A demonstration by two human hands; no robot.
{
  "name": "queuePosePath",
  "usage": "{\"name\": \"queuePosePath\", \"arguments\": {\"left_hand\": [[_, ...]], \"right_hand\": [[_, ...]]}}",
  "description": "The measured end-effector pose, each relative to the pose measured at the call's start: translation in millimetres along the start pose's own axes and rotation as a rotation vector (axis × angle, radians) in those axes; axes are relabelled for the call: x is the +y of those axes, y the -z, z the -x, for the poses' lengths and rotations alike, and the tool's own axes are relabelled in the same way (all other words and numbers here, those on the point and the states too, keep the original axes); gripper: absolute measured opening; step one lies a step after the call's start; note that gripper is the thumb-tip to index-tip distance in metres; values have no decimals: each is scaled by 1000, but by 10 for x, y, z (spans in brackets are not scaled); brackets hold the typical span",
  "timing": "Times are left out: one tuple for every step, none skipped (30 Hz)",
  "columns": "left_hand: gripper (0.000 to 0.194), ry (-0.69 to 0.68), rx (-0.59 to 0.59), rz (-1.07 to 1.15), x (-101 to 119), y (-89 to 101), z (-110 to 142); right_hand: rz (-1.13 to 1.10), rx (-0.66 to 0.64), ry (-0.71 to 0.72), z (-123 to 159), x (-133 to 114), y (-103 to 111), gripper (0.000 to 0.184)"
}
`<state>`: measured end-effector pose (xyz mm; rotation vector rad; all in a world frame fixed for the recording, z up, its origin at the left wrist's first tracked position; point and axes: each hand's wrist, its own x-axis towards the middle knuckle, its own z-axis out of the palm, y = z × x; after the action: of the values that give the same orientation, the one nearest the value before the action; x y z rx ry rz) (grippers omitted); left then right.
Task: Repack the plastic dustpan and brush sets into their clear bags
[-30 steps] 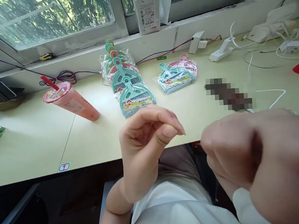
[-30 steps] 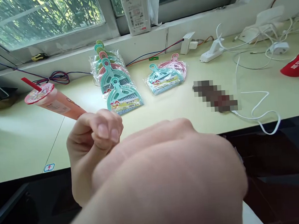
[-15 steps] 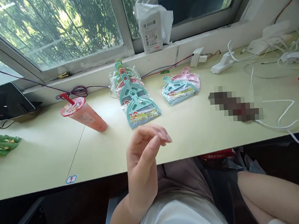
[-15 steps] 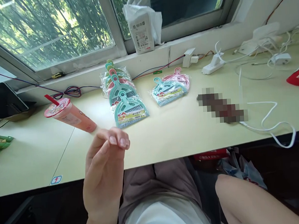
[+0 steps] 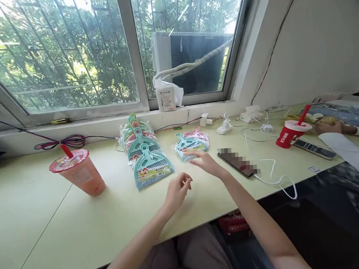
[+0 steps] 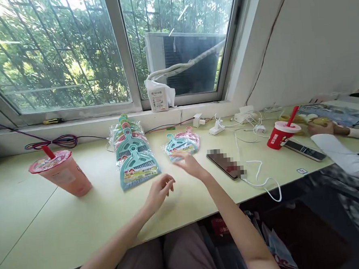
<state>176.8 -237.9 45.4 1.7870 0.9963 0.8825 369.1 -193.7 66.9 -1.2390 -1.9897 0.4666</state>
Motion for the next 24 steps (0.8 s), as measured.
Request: {"name": "queuePosePath", "arguments": {"left_hand": [[18, 14, -15, -74, -125, -27, -112], [18, 20, 2, -133, -236, -35, -218], [19, 19, 20, -176, -334, -23, -318], [18, -12, 24, -215, -418, 12, -413], [17, -61, 8, -252, -492, 67, -501], [16, -103, -19, -272, -559, 141, -580], [17, -120, -42, -261, -619, 228, -649], [18, -120, -56, -229, -674, 325, -704], [20, -111, -63, -190, -724, 424, -746], [21, -96, -57, -156, -767, 519, -773], [22, -88, -46, -140, -803, 607, -787], [22, -81, -26, -143, -832, 682, -791], [22, -85, 8, -168, -853, 741, -789], [22, -115, 52, -210, -867, 785, -783], [23, -151, 92, -252, -876, 813, -776], [25, -178, 110, -280, -881, 826, -771], [27, -197, 118, -295, -883, 828, -767], [31, -197, 113, -288, -885, 821, -766], [35, -178, 105, -259, -888, 808, -768], [40, -143, 106, -211, -892, 793, -772], [44, -101, 117, -151, -897, 776, -780], [49, -56, 135, -84, -903, 759, -790], [53, -13, 157, -18, -908, 743, -801], [56, 20, 179, 43, -912, 728, -812]], "right_hand": [[108, 69, -108, -118, 125, -15, 30], [230, 147, -235, -248, 272, -20, 31], [344, 211, -366, -379, 430, -13, 32], [433, 252, -485, -502, 591, 5, 33], [493, 244, -589, -610, 745, 30, 34], [513, 195, -673, -695, 885, 56, 36], [506, 149, -722, -756, 1005, 77, 38], [502, 145, -732, -792, 1100, 90, 39], [513, 144, -740, -806, 1170, 94, 37], [528, 150, -743, -802, 1214, 90, 34], [548, 163, -742, -784, 1235, 81, 30], [565, 175, -741, -759, 1236, 72, 25], [573, 187, -738, -731, 1222, 66, 21], [570, 202, -734, -706, 1198, 65, 18], [556, 221, -726, -687, 1168, 70, 18], [534, 244, -713, -674, 1136, 80, 18], [507, 269, -694, -669, 1102, 93, 18], [480, 297, -671, -669, 1068, 108, 19], [454, 322, -645, -675, 1033, 122, 20], [426, 343, -615, -685, 998, 131, 19], [392, 359, -585, -697, 962, 133, 18], [353, 374, -558, -711, 926, 126, 16], [307, 393, -529, -725, 887, 107, 14], [253, 420, -496, -739, 846, 76, 13]]}}
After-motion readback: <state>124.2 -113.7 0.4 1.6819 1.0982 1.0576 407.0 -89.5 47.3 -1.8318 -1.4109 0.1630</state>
